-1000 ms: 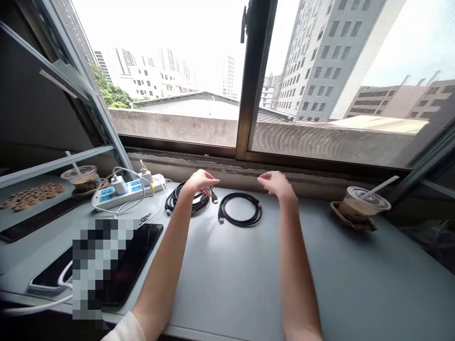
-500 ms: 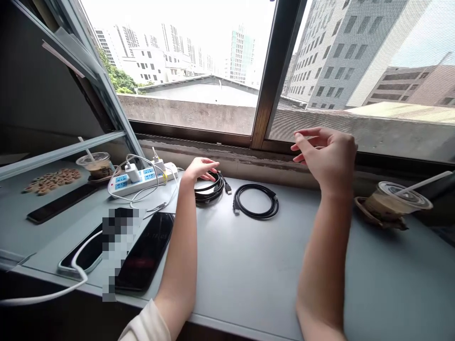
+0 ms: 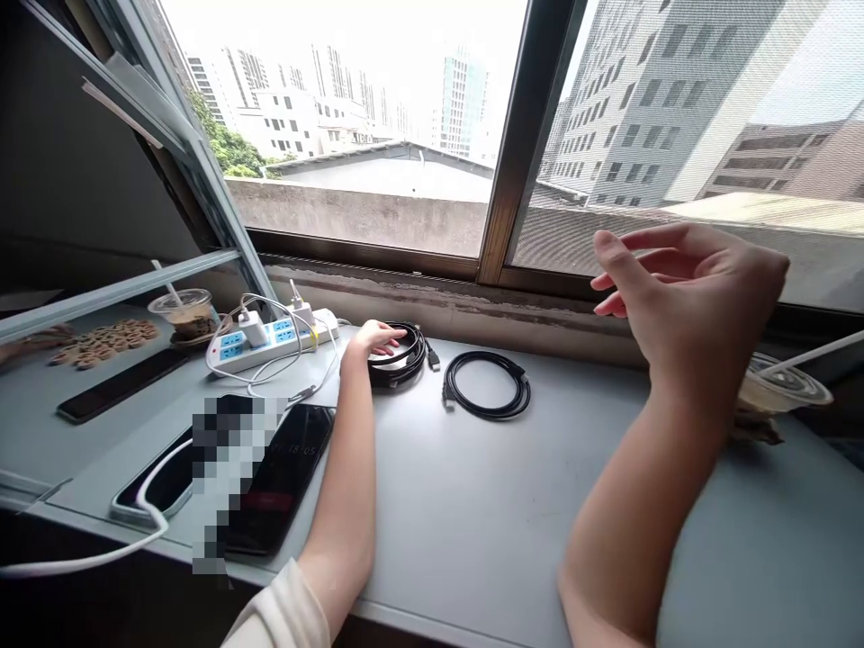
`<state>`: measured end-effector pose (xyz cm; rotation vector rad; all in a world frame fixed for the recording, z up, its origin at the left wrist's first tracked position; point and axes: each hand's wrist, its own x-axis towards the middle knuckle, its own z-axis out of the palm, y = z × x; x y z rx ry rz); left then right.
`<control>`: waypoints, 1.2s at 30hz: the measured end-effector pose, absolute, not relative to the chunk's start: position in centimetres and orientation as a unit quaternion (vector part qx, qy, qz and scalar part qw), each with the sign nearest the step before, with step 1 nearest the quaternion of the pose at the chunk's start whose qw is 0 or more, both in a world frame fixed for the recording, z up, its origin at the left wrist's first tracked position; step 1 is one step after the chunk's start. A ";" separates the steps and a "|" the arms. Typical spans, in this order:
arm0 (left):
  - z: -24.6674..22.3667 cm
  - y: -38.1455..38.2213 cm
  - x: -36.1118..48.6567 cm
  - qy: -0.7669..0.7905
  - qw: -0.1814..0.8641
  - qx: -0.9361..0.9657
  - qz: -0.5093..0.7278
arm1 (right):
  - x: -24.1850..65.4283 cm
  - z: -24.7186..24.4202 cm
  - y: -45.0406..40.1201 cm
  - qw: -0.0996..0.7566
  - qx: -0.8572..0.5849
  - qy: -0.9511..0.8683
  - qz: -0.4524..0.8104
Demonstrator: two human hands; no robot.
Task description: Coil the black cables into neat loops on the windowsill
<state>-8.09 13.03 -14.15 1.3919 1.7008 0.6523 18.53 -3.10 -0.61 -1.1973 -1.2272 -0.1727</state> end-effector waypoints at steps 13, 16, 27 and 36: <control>-14.1 12.6 -5.7 0.658 0.417 0.574 0.252 | 19.1 0.3 -5.2 0.701 -0.520 -0.484 -0.062; -13.5 12.3 -5.5 0.640 0.439 0.582 0.245 | 19.1 0.6 -5.7 0.716 -0.508 -0.475 -0.049; -10.1 11.5 -5.6 0.665 0.365 0.545 0.357 | 19.4 0.8 -6.4 0.696 -0.534 -0.480 0.009; -4.4 7.2 -6.1 0.557 0.229 0.526 0.600 | 18.1 0.0 -4.8 0.610 -0.544 -0.572 0.072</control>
